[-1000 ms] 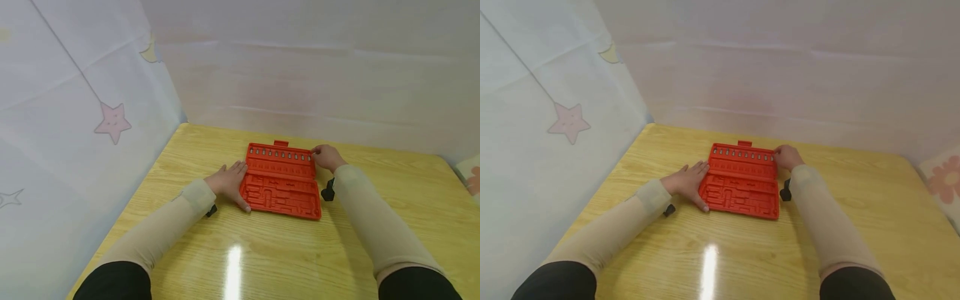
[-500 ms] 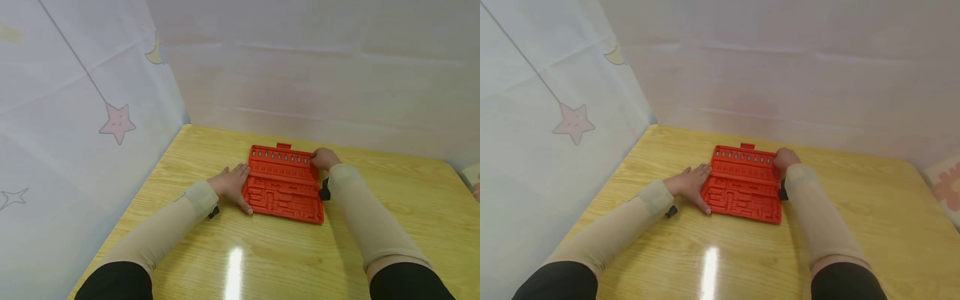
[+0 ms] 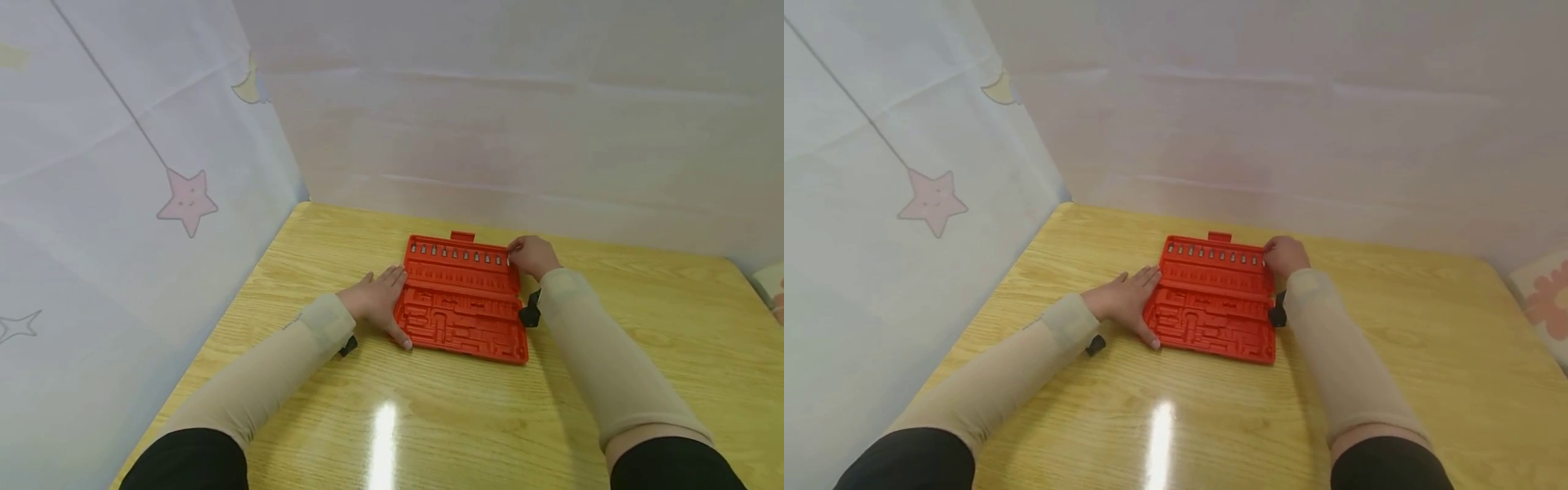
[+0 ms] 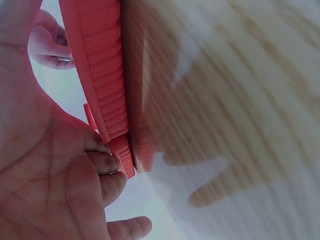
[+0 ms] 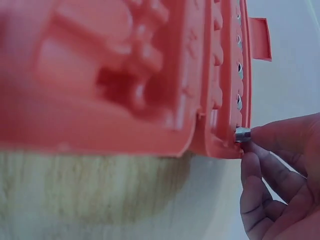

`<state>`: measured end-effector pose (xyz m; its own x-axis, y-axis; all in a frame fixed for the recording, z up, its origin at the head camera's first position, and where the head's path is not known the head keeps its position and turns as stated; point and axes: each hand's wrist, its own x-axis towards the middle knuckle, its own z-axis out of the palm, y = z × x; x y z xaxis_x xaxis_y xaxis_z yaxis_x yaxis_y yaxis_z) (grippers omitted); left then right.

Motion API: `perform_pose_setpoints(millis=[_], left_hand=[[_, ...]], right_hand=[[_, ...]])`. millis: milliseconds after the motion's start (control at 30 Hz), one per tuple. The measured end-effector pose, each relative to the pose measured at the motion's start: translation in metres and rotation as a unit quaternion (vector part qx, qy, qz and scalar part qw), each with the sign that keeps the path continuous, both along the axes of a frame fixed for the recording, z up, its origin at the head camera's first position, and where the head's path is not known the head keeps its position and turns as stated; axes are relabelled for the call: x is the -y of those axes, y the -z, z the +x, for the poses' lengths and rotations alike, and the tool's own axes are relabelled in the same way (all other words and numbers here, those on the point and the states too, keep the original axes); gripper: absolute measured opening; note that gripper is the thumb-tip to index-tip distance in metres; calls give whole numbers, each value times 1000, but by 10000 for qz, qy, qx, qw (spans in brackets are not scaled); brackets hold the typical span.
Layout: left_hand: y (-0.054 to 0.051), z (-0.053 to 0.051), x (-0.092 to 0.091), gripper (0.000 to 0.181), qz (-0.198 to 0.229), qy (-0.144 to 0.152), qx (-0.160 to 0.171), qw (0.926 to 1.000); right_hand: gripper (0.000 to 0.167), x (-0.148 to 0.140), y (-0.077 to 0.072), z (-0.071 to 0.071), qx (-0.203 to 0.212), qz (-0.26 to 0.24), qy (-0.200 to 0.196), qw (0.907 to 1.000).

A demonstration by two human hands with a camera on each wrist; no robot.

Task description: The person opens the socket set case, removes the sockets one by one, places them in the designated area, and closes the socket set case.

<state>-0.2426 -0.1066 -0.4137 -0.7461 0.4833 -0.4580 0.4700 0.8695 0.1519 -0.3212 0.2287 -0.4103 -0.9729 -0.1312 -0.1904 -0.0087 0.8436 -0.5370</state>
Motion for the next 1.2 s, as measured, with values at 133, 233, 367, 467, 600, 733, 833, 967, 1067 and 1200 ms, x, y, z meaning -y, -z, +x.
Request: perform_pose_setpoints(millis=[133,233,367,467,600,733,833,967,1067,1200], left_hand=[[-2,0,0,146,11,-21,3,10000],[-3,0,0,146,22,-25,14,10000],[-4,0,-1,146,7,2,3,10000],[-4,-1,-2,146,-22,34,-24,10000],[-3,-3,-2,147,4,47,-40,10000],[-2,-4,-1,147,42,40,-23,10000],[-1,-4,-1,147,12,42,-36,10000],[2,-3,-1,148,-65,31,-53,10000],[3,-2,-2,147,-53,16,-33,10000],[3,-1,-2,147,-8,12,-20,10000]], right_hand=[[38,2,-3,5,19,-392,204,9990],[38,0,-3,7,14,-633,322,9975],[39,-7,1,6,73,-1313,524,9899],[41,-12,2,5,128,-1952,676,9783],[45,-21,2,5,196,-2191,694,9730],[47,-32,3,6,372,-2067,639,9756],[48,-39,5,7,584,-1850,599,9792],[51,-46,10,7,797,-1342,500,9865],[51,-49,13,8,830,-1017,445,9903],[42,-47,13,11,761,-801,457,9928]])
